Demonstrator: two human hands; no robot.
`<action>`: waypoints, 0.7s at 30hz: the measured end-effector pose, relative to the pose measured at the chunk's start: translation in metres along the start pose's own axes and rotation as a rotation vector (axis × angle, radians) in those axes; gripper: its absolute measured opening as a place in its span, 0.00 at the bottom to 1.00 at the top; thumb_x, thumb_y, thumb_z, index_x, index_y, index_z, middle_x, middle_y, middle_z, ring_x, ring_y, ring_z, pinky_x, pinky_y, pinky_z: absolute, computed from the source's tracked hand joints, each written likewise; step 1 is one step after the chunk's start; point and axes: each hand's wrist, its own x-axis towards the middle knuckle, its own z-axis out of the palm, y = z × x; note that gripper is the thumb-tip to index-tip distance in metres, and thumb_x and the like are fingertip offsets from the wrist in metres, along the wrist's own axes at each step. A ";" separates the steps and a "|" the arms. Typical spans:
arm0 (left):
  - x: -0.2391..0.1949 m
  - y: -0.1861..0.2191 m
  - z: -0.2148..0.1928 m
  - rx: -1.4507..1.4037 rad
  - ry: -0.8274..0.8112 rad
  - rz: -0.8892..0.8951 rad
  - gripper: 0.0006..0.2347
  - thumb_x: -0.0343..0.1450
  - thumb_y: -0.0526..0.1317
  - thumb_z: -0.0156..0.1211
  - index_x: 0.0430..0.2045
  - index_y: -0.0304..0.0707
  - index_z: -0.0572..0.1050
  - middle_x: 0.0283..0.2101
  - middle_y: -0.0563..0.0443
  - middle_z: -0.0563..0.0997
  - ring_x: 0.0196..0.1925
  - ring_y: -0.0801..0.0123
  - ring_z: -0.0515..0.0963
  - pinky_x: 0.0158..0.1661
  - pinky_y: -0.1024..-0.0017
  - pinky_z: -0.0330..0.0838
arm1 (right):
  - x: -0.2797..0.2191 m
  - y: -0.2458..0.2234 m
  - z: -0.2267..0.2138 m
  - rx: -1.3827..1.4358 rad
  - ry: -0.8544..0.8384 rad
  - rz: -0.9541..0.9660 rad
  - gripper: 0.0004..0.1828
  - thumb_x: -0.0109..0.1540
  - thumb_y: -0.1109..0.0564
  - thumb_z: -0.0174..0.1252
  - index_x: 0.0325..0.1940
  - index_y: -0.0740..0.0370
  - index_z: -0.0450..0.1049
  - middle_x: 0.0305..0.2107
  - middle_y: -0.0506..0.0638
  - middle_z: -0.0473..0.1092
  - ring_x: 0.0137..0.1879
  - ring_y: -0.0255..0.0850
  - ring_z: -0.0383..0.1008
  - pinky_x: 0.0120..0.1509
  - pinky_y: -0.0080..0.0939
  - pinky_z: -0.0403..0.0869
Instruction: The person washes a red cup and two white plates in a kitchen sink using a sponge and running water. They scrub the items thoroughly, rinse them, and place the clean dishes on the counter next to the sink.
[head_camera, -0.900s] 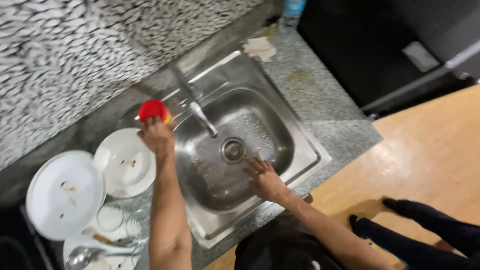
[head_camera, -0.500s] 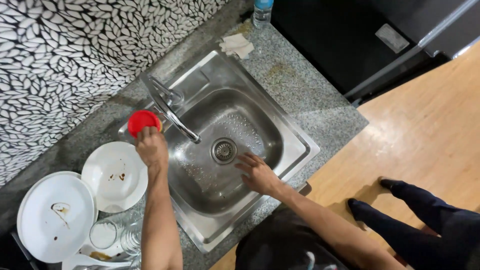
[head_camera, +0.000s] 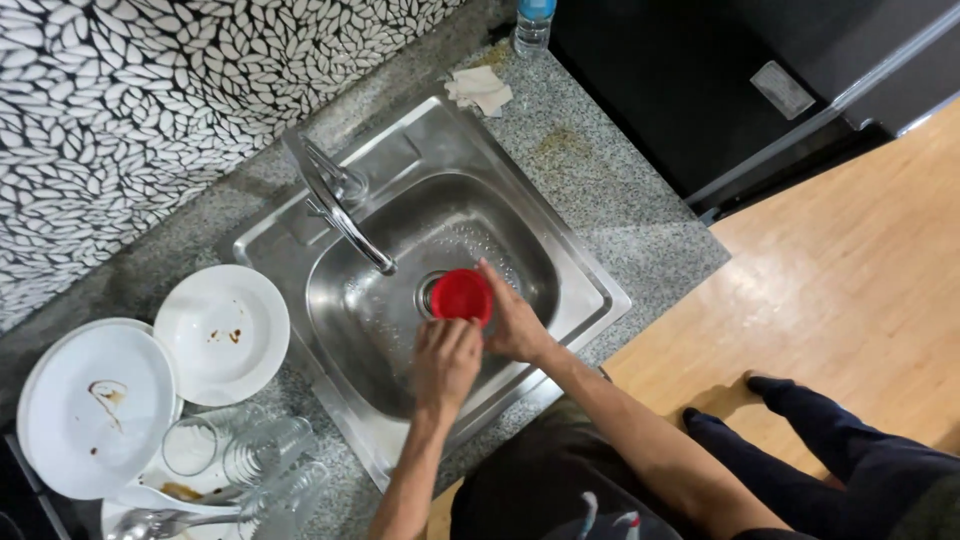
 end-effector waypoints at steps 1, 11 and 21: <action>0.001 0.009 -0.002 -0.002 0.002 -0.006 0.03 0.66 0.36 0.65 0.31 0.45 0.81 0.31 0.57 0.77 0.34 0.63 0.79 0.43 0.64 0.73 | -0.003 0.003 -0.003 -0.003 -0.005 0.000 0.69 0.43 0.57 0.73 0.81 0.62 0.40 0.63 0.70 0.63 0.66 0.71 0.65 0.68 0.71 0.68; 0.039 0.027 -0.047 -0.378 -0.214 -0.223 0.34 0.59 0.46 0.73 0.63 0.50 0.69 0.66 0.33 0.68 0.64 0.26 0.68 0.53 0.31 0.67 | -0.006 0.005 -0.021 0.137 0.070 -0.285 0.61 0.45 0.42 0.75 0.73 0.70 0.56 0.51 0.67 0.73 0.52 0.64 0.77 0.54 0.63 0.77; 0.047 0.020 -0.036 -0.457 -0.702 -0.220 0.40 0.56 0.50 0.66 0.69 0.70 0.61 0.68 0.28 0.62 0.60 0.26 0.73 0.57 0.45 0.73 | -0.019 0.019 -0.021 0.074 -0.024 -0.330 0.54 0.53 0.41 0.68 0.74 0.71 0.54 0.59 0.67 0.68 0.54 0.62 0.76 0.55 0.60 0.77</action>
